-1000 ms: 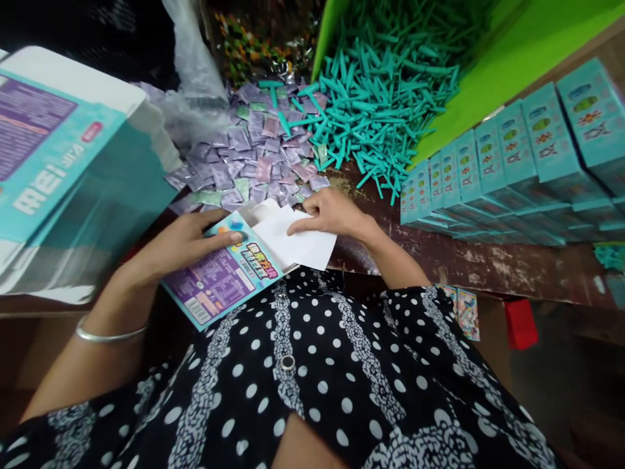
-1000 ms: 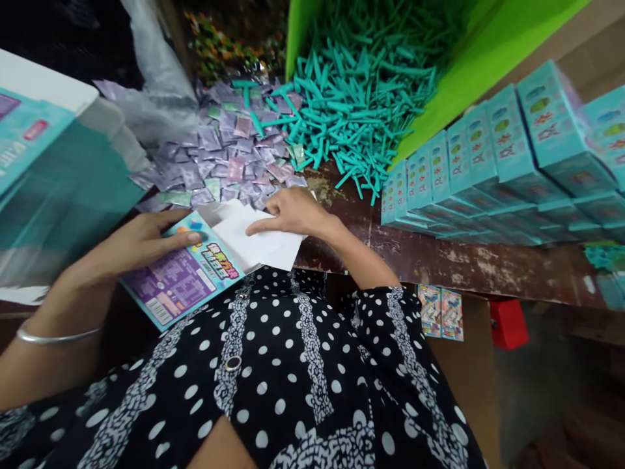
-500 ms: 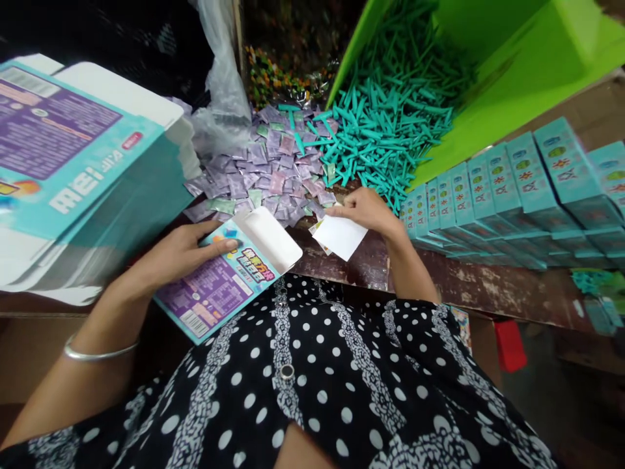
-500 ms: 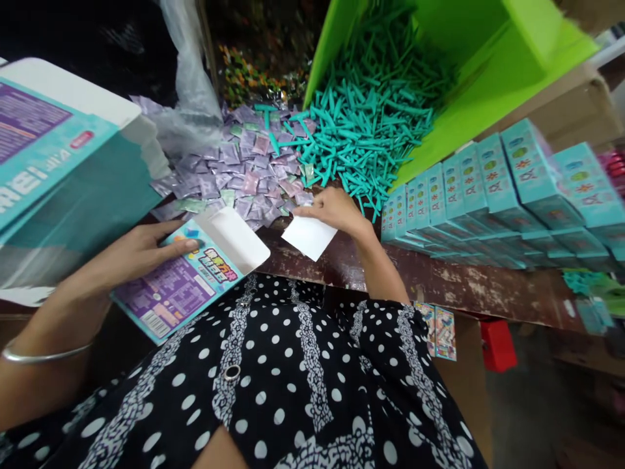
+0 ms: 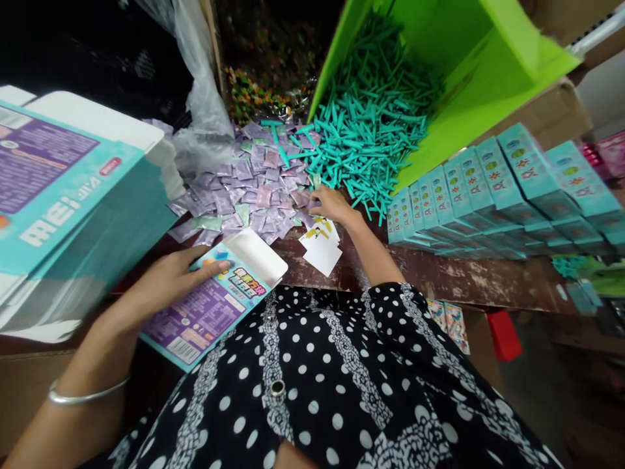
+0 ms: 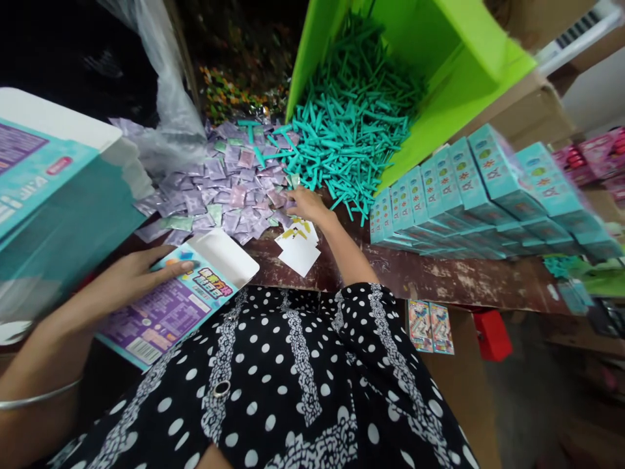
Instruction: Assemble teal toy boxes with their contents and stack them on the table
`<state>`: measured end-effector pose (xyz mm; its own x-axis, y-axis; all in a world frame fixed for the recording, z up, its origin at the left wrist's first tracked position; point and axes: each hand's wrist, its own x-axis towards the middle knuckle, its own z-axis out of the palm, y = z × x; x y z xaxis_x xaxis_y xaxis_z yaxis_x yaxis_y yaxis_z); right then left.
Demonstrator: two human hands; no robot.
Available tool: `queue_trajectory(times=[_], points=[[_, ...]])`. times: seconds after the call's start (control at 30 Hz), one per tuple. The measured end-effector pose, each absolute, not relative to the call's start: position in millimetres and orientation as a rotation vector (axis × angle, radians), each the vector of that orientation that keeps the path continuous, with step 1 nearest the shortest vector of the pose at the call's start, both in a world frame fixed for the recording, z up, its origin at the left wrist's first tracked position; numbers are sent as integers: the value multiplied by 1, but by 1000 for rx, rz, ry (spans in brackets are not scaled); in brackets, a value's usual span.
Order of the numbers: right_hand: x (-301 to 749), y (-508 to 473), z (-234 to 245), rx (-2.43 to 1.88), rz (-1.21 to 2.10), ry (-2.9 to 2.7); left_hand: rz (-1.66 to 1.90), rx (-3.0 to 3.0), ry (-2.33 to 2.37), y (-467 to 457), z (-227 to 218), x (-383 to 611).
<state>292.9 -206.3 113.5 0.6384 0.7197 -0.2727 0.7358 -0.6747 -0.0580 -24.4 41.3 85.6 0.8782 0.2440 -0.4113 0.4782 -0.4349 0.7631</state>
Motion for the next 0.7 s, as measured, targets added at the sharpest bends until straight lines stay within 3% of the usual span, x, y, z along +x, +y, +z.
queue_trajectory(times=[0.3,0.53,0.7], points=[[329,-219,125,3155,-17,838,-337,2069,536,45,84,-22],[343,-201,123,2988,-112,789,-292,2053,524,45,76,-24],[348,-219,148,3149,-7,731,-287,1965,523,43,80,-27]])
